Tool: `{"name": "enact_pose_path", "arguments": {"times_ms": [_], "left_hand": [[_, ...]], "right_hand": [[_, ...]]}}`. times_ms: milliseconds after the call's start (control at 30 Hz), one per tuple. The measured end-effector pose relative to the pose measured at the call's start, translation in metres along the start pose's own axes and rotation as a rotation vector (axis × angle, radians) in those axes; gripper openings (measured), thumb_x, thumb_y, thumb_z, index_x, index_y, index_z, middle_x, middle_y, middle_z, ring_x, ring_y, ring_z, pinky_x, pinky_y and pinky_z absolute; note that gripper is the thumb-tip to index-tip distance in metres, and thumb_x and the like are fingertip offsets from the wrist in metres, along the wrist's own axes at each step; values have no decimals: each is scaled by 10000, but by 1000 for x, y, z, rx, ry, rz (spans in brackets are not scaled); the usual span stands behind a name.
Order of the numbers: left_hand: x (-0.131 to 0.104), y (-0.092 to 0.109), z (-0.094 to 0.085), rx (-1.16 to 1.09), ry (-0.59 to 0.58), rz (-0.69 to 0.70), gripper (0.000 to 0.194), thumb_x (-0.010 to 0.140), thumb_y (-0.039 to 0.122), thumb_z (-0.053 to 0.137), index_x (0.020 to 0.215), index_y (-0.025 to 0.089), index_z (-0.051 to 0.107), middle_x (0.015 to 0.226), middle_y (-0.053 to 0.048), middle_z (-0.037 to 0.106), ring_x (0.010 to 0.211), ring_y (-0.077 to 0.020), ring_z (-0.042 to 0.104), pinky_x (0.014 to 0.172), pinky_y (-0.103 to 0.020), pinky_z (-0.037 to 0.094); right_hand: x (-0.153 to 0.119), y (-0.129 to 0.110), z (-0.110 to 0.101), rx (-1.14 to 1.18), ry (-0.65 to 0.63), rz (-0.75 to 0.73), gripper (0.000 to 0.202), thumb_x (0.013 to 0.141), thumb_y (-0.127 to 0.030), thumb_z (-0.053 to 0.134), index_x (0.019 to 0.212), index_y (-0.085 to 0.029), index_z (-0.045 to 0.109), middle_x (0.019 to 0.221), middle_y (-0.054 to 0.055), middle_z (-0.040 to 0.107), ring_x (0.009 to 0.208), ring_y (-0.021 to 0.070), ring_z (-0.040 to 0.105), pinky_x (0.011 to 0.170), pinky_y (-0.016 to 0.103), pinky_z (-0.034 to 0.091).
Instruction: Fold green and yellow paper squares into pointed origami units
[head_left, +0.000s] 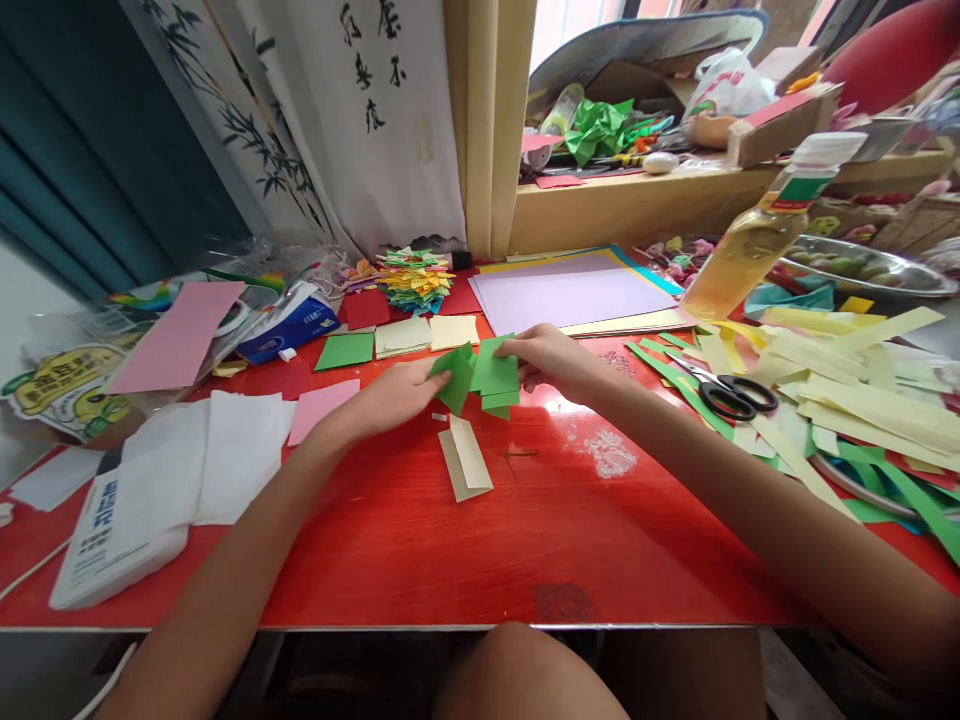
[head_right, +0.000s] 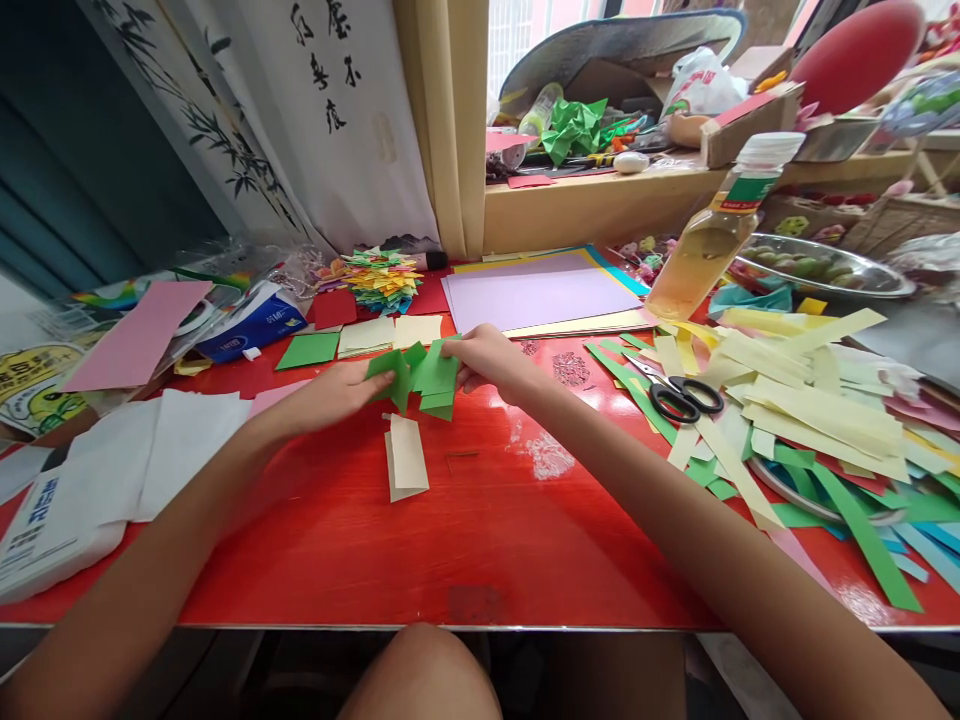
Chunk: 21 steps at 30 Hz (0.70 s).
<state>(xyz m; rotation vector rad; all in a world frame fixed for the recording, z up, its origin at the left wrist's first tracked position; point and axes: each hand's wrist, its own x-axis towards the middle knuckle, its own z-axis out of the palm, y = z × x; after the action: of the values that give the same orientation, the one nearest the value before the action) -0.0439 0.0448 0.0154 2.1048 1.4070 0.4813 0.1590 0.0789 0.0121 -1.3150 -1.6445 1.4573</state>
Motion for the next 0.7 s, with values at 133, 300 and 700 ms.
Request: {"name": "enact_pose_path", "arguments": {"times_ms": [133, 300, 700], "left_hand": [[1, 11, 18, -23, 20, 40, 406, 844, 491, 299, 801, 194, 573, 852, -19, 623, 771, -176, 540, 689, -266, 383], [2, 13, 22, -216, 57, -87, 448, 813, 542, 347, 812, 176, 606, 844, -44, 627, 855, -213, 555, 735, -302, 397], [5, 8, 26, -743, -41, 28, 477, 811, 543, 386, 1141, 244, 555, 1183, -75, 569, 1085, -260, 505, 911, -398, 362]], "right_hand": [[-3, -2, 6, -52, 10, -18, 184, 724, -203, 492, 551, -142, 504, 459, 50, 541, 408, 110, 530, 387, 212, 428], [-2, 4, 5, -97, 27, -15, 178, 717, -169, 466, 552, -130, 518, 448, 78, 570, 396, 138, 557, 405, 244, 475], [-5, 11, 13, 42, -5, -84, 388, 840, -443, 380, 727, -128, 578, 737, 107, 641, 582, 131, 605, 601, 294, 544]]}}
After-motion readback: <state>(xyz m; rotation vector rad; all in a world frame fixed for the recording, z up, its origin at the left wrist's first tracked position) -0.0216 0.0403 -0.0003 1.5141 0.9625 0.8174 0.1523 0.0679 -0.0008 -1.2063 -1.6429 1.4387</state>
